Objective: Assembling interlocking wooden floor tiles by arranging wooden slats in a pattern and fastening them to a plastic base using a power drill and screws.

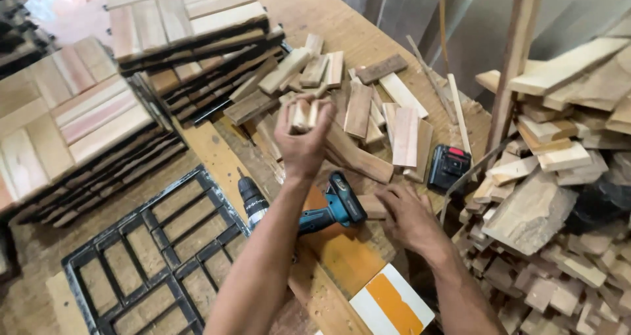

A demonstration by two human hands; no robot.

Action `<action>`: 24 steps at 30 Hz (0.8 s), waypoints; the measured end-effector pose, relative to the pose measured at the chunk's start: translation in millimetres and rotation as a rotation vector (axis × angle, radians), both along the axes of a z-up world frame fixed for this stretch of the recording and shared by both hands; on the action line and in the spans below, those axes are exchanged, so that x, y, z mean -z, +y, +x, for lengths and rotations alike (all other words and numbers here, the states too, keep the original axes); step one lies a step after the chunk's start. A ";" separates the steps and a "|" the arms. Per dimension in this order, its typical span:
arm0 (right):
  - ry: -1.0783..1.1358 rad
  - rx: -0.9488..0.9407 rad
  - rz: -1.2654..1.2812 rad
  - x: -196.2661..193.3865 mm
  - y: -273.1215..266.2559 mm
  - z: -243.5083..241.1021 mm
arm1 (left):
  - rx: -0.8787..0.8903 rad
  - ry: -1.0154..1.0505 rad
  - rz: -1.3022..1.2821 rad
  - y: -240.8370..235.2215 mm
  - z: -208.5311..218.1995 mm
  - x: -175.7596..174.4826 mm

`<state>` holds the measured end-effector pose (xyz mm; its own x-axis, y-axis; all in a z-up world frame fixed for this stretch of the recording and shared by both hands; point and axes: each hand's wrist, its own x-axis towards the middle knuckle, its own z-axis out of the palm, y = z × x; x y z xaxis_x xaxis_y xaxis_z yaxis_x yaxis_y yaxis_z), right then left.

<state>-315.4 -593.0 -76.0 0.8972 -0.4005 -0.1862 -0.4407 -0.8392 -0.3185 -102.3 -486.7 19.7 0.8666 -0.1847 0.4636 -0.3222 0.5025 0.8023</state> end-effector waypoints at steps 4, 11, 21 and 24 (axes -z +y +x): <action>0.148 -0.036 -0.071 -41.7 3.3 -6.0 | -0.170 0.245 0.111 35.3 29.0 -2.4; -0.219 0.274 0.046 -125.8 -0.2 -5.6 | -0.145 0.701 0.631 70.2 51.2 -4.8; -0.531 0.235 0.598 -130.0 44.4 94.4 | -0.089 0.567 0.716 44.0 89.1 28.1; -0.620 0.330 0.040 -83.8 3.0 98.0 | 0.006 0.347 0.937 45.3 49.8 -5.6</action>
